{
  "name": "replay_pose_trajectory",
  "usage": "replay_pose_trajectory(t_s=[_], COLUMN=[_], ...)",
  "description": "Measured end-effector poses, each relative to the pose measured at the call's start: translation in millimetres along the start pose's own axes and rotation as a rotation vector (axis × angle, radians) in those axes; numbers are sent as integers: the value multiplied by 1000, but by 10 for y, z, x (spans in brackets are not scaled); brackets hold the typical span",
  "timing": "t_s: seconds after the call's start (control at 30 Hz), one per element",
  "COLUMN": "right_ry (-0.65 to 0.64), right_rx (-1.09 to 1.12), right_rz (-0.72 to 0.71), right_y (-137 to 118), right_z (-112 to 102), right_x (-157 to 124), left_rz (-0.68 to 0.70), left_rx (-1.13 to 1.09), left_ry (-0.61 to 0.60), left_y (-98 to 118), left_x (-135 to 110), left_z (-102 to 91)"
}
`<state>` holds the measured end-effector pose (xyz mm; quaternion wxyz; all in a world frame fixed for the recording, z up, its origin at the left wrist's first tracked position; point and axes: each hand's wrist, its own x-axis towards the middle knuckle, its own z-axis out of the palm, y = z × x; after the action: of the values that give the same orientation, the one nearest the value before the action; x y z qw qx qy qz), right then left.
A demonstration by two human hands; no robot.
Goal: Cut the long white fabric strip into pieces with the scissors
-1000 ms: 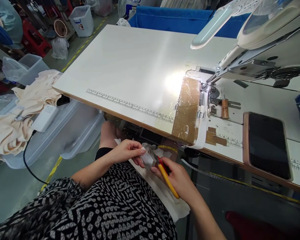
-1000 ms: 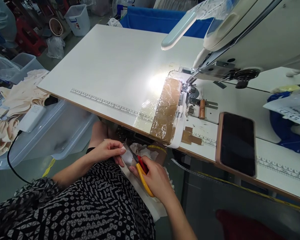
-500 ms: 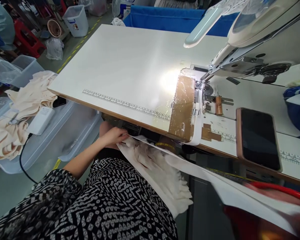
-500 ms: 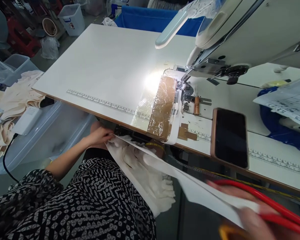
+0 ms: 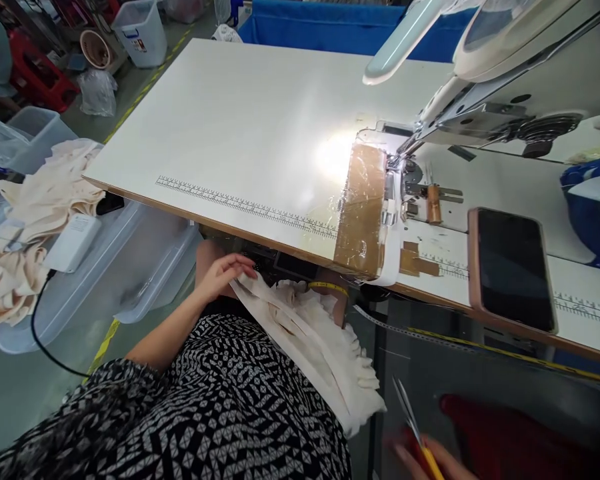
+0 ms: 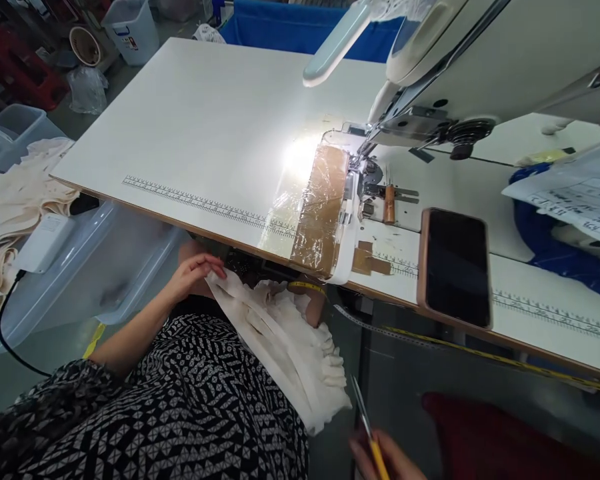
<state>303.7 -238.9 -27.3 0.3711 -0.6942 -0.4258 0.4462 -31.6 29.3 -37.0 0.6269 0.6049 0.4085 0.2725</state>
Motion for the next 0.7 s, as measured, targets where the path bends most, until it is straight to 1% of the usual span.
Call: replay_pose_trajectory(t_s=[0.03,0.07,0.13,0.2,0.27,0.3,0.4,0.47,0.53,0.63,0.7], right_ry=[27,57,85,41,-106,-143,-253,-266,-203,-114,-84], right_rx=[-14,-20,16,119,181,225,305,316,289,231,169], right_rz=[8,10,-22,-110,-181,-221,-268,-271,-281,-275,-285], right_y=[-24,-86,-318,-631,-931,-1052,-1265,-1317,-1342,-1374,-1400], right_z=[100,212,453,680,854,919,1044,1097,1136,1156,1134], right_x=[49,126,349,620,871,973,1165,1214,1226,1208,1190], left_rz=[14,19,28,65,135,172,254,286,338,418,408], left_rx=[-123,-192,-247,-270,-297,-306,-273,-200,-83,95,130], left_ry=[-61,-143,-310,-430,-502,-520,-532,-532,-504,-377,-296], left_y=[99,203,397,539,615,633,657,669,680,666,629], left_x=[-49,-91,-150,-177,-181,-178,-162,-157,-156,-147,-133], left_z=[106,207,384,509,580,597,608,603,605,628,650])
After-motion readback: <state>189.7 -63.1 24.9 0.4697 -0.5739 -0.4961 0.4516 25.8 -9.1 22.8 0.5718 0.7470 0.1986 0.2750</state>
